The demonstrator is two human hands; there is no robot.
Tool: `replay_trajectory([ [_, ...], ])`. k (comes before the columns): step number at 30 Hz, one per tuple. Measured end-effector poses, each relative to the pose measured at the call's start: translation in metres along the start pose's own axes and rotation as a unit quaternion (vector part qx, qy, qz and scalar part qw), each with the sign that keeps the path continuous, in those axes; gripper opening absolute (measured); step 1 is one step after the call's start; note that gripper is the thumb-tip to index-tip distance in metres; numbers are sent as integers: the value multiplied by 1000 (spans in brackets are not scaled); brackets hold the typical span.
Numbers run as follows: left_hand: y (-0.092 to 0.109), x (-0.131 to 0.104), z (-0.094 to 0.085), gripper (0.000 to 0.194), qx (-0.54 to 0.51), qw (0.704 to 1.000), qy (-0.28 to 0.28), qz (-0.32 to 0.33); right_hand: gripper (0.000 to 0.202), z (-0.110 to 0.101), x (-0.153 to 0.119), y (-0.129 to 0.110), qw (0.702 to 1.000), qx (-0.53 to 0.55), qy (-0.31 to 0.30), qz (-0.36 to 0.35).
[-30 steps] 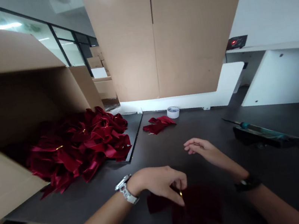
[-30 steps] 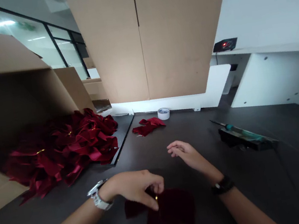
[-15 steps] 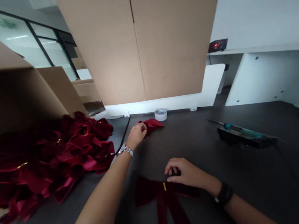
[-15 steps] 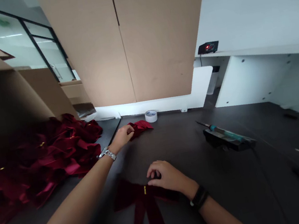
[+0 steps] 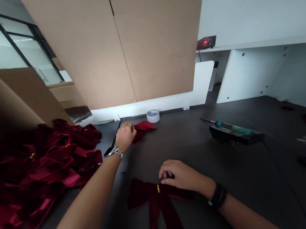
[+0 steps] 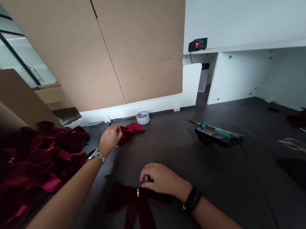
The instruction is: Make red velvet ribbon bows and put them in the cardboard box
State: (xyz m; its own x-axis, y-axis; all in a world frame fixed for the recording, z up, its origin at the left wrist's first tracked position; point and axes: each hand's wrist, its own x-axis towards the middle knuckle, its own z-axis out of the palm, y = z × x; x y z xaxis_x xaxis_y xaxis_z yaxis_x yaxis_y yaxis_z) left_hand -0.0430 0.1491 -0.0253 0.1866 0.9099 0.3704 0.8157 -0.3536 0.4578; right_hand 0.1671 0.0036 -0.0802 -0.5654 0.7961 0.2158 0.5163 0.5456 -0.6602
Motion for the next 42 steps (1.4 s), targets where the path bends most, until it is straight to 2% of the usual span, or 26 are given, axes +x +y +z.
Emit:
replay_trajectory([
  [2, 4, 0, -10, 23, -43, 999, 16, -16, 11, -2, 0, -1, 1000, 1, 16, 4],
  [5, 16, -11, -18, 16, -128, 991, 4, -46, 7, -5, 0, -4, 996, 44, 73, 32],
  [9, 44, -60, -12, 12, -251, 964, -77, -50, 16, -3, 3, -9, 966, 195, 141, 91],
  [10, 51, -76, -8, 11, -292, 949, -105, -49, 20, -2, 4, -9, 954, 246, 139, 101],
  [12, 62, -104, -2, 10, -419, 890, -173, -56, 27, 0, 5, -10, 923, 342, 131, 118],
  [14, 67, -123, 3, 11, -482, 847, -217, -60, 32, 2, 5, -10, 892, 407, 143, 134],
  [17, 64, -136, 8, 13, -487, 839, -234, -65, 35, 3, 4, -10, 873, 422, 185, 157],
  [21, 56, -138, 15, 21, -502, 834, -219, -68, 31, 4, 2, -10, 898, 366, 184, 159],
  [24, 54, -140, 20, 23, -488, 848, -197, -62, 26, 7, 1, -11, 904, 356, 185, 146],
  [27, 53, -141, 20, 23, -485, 850, -187, -82, 34, 6, -1, -15, 904, 366, 183, 122],
  [29, 52, -141, 18, 23, -494, 842, -190, -103, 37, 4, -4, -18, 921, 343, 161, 90],
  [33, 52, -139, 13, 23, -509, 827, -192, -142, 20, -5, -8, -23, 967, 224, 113, 34],
  [36, 52, -138, 10, 22, -515, 818, -206, -151, 27, -9, -9, -24, 988, 118, 100, -3],
  [39, 52, -137, 8, 21, -514, 816, -219, -147, 19, -8, -9, -23, 991, 61, 119, -27],
  [42, 53, -137, 6, 24, -507, 819, -236, -125, 11, -4, -9, -22, 985, 61, 159, -30],
])
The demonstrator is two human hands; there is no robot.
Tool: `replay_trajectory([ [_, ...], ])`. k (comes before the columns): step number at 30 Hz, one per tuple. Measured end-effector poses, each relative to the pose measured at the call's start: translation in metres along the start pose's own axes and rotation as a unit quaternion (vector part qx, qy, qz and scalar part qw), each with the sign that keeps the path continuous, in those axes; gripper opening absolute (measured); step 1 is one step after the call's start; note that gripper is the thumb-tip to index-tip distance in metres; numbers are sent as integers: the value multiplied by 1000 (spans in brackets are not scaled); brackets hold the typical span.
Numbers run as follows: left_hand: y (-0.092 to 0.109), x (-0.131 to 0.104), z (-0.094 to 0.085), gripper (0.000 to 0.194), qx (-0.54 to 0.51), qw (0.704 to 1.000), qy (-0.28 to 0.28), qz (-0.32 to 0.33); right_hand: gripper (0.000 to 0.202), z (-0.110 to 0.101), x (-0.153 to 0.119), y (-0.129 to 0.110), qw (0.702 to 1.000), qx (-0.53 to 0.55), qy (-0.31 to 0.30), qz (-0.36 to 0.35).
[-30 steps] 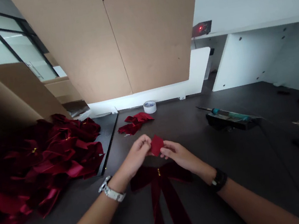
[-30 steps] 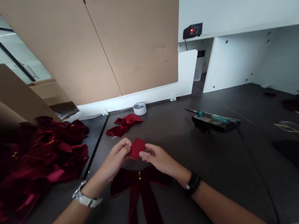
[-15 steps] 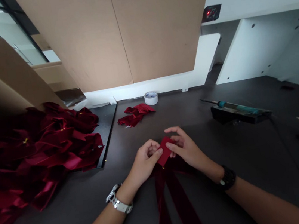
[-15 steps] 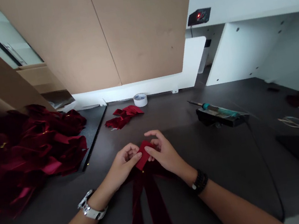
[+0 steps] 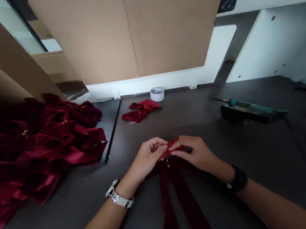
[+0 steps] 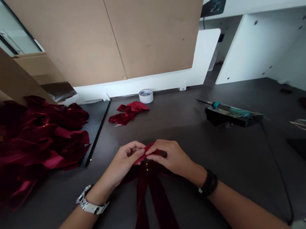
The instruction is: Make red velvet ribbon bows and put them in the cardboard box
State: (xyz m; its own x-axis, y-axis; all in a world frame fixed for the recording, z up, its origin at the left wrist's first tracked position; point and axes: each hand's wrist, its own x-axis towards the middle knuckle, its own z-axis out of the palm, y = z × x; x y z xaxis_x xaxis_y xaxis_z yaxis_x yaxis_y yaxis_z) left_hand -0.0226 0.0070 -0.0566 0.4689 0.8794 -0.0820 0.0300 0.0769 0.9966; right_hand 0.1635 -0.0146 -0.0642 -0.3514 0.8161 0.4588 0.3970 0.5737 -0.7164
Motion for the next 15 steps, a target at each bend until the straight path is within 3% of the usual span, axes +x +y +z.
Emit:
replay_trajectory([
  [6, -5, 1, 0, 30, -4, 999, -29, 40, 16, 2, 1, 1, 998, 6, 52, 39],
  [9, -7, 1, 0, 23, 11, 999, -18, 46, 16, 3, 0, 2, 995, 31, 57, 75],
  [12, -7, 1, 1, 20, 19, 999, 0, 51, 20, 6, 0, 2, 985, 109, 86, 107],
  [15, -5, 1, 2, 18, 15, 998, 3, 58, 38, 7, 2, 2, 969, 193, 89, 129],
])
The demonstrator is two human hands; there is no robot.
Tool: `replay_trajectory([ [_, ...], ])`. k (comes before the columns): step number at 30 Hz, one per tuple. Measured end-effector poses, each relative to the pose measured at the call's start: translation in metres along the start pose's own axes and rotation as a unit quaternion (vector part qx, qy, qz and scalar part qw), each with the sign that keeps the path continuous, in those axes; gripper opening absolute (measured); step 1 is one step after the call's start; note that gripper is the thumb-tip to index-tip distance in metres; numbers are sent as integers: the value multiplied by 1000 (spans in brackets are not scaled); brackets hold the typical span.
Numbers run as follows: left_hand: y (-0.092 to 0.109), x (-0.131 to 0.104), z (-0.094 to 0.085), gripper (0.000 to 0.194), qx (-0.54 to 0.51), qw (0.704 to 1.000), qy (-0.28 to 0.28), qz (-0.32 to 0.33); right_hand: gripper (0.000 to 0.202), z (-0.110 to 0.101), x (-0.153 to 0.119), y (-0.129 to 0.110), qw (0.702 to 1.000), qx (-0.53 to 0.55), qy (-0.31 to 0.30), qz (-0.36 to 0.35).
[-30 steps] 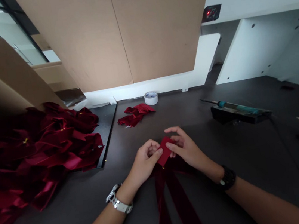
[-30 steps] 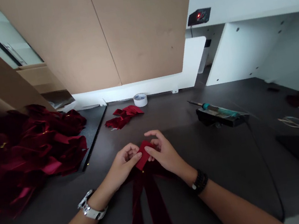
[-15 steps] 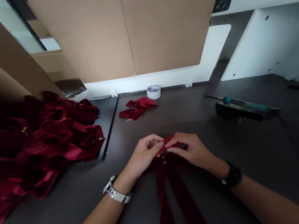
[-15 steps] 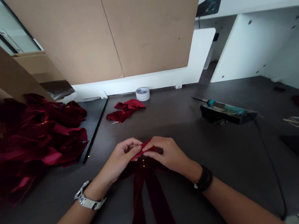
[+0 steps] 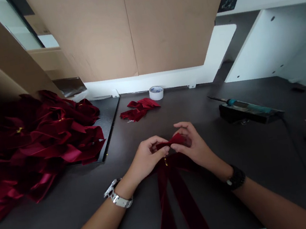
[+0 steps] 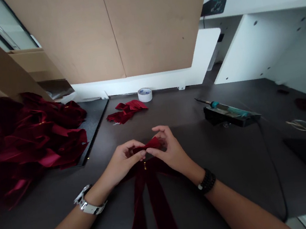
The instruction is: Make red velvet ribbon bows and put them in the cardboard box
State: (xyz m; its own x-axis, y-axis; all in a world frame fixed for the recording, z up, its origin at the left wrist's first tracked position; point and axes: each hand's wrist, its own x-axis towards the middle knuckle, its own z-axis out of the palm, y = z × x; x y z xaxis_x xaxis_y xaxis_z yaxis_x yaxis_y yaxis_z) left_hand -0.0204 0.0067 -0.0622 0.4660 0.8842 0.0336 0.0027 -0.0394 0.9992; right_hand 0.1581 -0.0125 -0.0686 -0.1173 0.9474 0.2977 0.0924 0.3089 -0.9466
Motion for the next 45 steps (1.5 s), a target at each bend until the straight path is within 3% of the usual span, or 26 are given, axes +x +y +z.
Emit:
replay_trajectory([
  [4, 2, 0, 1, 20, -17, 1000, 5, 1, 22, 0, 2, 0, 998, 1, -30, 60],
  [10, 2, 0, 0, 20, -7, 1000, 28, -1, 31, 1, 1, -2, 998, 19, 7, 63],
  [19, 1, 0, -1, 18, 7, 998, 58, -7, 44, 2, 0, -2, 994, 35, 15, 104],
  [33, 4, 1, 2, 15, 31, 996, 81, -34, 51, -2, 1, -2, 991, -67, 71, 88],
  [40, 4, -5, 14, 21, -92, 992, 86, -31, 46, 8, 0, -3, 992, 98, -10, 77],
  [45, 6, -6, 19, 23, -88, 992, 90, -29, 33, 23, -4, -3, 991, 96, 63, 74],
])
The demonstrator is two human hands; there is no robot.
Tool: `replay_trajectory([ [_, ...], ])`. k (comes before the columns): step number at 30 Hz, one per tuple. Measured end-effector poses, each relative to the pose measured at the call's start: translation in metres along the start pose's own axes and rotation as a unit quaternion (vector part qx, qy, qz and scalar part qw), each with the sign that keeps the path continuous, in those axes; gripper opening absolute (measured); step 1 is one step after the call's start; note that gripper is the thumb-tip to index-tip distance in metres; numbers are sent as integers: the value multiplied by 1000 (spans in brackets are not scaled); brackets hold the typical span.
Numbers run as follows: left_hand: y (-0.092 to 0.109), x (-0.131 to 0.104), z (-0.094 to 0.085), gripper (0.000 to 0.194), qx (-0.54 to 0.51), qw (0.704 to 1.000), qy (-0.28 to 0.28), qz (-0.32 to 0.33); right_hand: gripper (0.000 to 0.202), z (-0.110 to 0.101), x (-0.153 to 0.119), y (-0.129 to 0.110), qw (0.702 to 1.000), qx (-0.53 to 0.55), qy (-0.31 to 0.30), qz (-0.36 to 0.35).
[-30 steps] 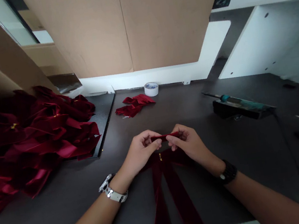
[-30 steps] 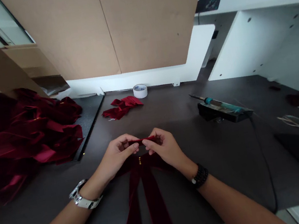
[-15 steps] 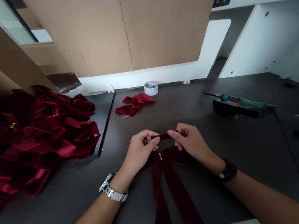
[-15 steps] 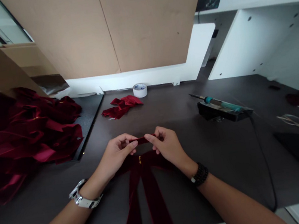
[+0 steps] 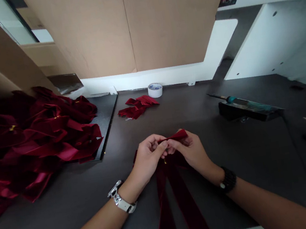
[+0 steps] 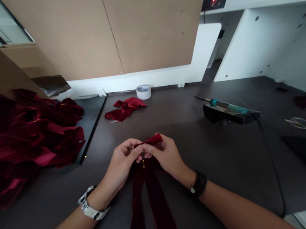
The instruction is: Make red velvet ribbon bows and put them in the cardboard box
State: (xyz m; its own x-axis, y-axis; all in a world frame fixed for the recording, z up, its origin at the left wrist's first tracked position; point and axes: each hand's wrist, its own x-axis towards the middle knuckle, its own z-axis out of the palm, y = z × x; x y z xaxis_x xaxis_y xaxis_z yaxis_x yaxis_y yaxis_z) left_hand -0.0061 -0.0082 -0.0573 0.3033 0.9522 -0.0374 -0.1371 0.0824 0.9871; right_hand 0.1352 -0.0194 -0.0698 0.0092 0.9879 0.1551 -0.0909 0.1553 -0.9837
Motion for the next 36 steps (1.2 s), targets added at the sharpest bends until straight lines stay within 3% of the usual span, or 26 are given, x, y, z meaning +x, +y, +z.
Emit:
replay_trajectory([
  [5, 0, 1, 0, 23, -2, 1000, 16, -2, 48, -2, 2, 4, 999, 26, 14, 39],
  [10, -1, 2, -1, 24, -14, 1000, 24, 0, 61, -6, 5, 10, 994, 84, -28, 63],
  [14, -2, 2, -2, 25, -33, 999, 25, 8, 42, -3, 3, 9, 993, 90, -65, 31],
  [17, -3, 2, -2, 25, -20, 1000, 16, 15, 29, 1, 0, 6, 999, 41, -29, -2],
  [22, 3, 3, -12, 25, 91, 993, -43, 54, 20, -6, 4, 2, 999, -10, 20, -28],
  [24, 8, 3, -24, 33, 220, 964, -112, 95, 22, -14, 8, 0, 999, -5, 23, -22],
  [27, 11, 3, -41, 42, 456, 858, -204, 123, 25, -28, 14, -3, 999, 2, -41, 32],
  [29, 11, 2, -45, 33, 534, 809, -211, 122, 24, -34, 15, -7, 990, -8, -118, 71],
  [31, 10, 2, -43, 23, 531, 813, -203, 130, 23, -36, 14, -12, 978, -37, -189, 85],
  [36, 14, 3, -32, 18, 399, 887, -210, 98, 25, -34, 12, -18, 948, -97, -294, 72],
])
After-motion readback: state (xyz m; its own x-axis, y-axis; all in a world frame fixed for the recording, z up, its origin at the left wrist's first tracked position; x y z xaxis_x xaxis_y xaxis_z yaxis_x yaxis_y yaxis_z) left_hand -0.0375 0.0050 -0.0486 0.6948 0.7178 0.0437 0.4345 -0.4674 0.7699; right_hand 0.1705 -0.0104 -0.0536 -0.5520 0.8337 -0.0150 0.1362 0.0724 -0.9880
